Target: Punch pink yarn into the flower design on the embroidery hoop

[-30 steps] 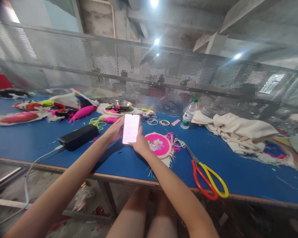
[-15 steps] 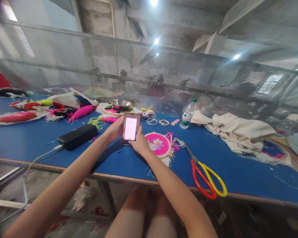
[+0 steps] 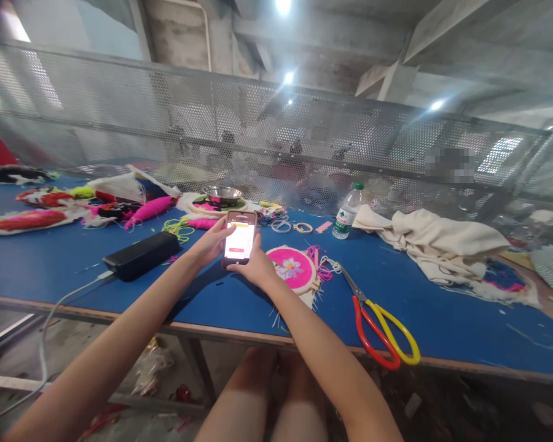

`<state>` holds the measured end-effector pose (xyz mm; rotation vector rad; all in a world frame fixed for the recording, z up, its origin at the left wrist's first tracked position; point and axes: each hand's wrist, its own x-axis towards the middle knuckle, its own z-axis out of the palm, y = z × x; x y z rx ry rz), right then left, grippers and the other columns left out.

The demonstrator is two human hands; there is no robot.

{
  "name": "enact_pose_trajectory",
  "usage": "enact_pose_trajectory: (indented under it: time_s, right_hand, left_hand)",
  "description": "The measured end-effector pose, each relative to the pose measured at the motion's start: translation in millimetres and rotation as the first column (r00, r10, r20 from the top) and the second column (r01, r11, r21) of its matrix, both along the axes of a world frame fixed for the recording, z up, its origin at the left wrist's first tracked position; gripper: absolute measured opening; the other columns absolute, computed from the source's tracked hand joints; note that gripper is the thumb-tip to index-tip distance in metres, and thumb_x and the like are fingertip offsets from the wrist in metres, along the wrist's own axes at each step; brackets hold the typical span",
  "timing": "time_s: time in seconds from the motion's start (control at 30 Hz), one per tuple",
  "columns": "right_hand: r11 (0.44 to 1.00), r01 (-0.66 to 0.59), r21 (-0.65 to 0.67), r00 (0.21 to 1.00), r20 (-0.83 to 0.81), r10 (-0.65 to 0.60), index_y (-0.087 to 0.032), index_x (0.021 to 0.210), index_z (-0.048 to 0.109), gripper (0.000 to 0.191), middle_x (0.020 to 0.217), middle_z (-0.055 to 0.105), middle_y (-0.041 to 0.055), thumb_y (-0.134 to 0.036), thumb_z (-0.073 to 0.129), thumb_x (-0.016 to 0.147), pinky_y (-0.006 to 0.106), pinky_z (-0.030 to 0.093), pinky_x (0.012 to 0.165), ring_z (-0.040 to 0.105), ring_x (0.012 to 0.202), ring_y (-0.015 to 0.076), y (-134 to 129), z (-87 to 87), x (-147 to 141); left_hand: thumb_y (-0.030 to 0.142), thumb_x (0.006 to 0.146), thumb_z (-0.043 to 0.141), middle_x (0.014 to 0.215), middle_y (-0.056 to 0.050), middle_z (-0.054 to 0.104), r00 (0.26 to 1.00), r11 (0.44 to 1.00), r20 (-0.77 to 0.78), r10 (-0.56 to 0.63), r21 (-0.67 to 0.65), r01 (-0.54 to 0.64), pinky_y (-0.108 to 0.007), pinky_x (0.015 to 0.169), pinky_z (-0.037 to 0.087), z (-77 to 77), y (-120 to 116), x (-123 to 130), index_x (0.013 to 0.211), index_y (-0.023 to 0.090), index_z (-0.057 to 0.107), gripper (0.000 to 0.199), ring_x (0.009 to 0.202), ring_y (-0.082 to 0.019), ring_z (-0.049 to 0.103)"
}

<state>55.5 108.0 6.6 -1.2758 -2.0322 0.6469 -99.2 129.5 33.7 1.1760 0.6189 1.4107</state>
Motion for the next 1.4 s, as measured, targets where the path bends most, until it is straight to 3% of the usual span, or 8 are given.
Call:
enact_pose_trajectory:
  time_s: [0.3, 0.43, 0.6, 0.87, 1.4]
  right_hand:
    - [0.998, 0.042, 0.05, 0.988, 0.144, -0.049, -0.017, 0.149, -0.002, 0.121, 0.124, 0.062, 0.0174, -0.055, 0.076, 0.065, 0.039, 0.048, 0.08, 0.061, 0.11, 0.0346, -2.2, 3.6, -1.5]
    - [0.998, 0.034, 0.049, 0.988, 0.148, -0.041, -0.017, 0.149, 0.002, 0.123, 0.124, 0.062, 0.0174, -0.061, 0.076, 0.061, 0.04, 0.048, 0.081, 0.061, 0.109, 0.0356, -3.9, 6.3, -0.3]
    - [0.992, -0.052, 0.114, 0.995, 0.091, 0.042, -0.02, 0.146, 0.017, 0.105, 0.128, 0.058, 0.0158, -0.053, 0.077, 0.066, 0.038, 0.047, 0.084, 0.059, 0.111, 0.0323, -2.0, 8.0, 5.6]
    - [0.974, -0.141, 0.179, 0.984, 0.133, 0.118, -0.016, 0.141, 0.026, 0.079, 0.129, 0.056, 0.0186, -0.037, 0.069, 0.078, 0.039, 0.045, 0.088, 0.054, 0.117, 0.0306, 2.4, 10.5, 12.0]
    - [0.985, -0.129, 0.113, 0.98, 0.166, 0.11, -0.016, 0.144, 0.022, 0.083, 0.134, 0.053, 0.0192, -0.037, 0.068, 0.079, 0.041, 0.045, 0.089, 0.055, 0.117, 0.0322, 1.0, 13.2, 11.5]
  left_hand:
    - [0.015, 0.062, 0.08, 0.104, -0.007, 0.071, 0.996, 0.996, -0.018, 0.088, -0.006, -0.088, -0.034, 0.075, 0.055, -4.9, 3.5, -0.4, 0.114, 0.021, 0.058, 0.057, 0.087, -0.022, 0.069]
    - [0.031, 0.073, 0.074, 0.102, -0.008, 0.072, 0.996, 0.996, 0.061, 0.07, -0.056, -0.067, -0.035, 0.079, 0.053, -2.5, 4.4, 1.5, 0.111, 0.018, 0.06, 0.043, 0.087, -0.022, 0.069]
    - [0.048, 0.086, 0.056, 0.108, -0.01, 0.071, 0.993, 0.978, 0.094, 0.068, -0.202, -0.048, -0.038, 0.087, 0.051, 1.9, 4.5, 2.1, 0.111, 0.015, 0.065, 0.043, 0.093, -0.024, 0.068]
    - [0.047, 0.083, 0.061, 0.096, -0.008, 0.075, 0.981, 0.958, 0.125, 0.15, -0.265, -0.113, -0.032, 0.078, 0.053, 0.0, 8.5, -2.5, 0.102, 0.015, 0.068, 0.038, 0.087, -0.023, 0.069]
    - [0.042, 0.08, 0.064, 0.095, -0.008, 0.075, 0.983, 0.971, 0.102, 0.154, -0.199, -0.132, -0.03, 0.074, 0.052, 2.3, 6.1, -1.2, 0.101, 0.014, 0.068, 0.035, 0.088, -0.024, 0.069]
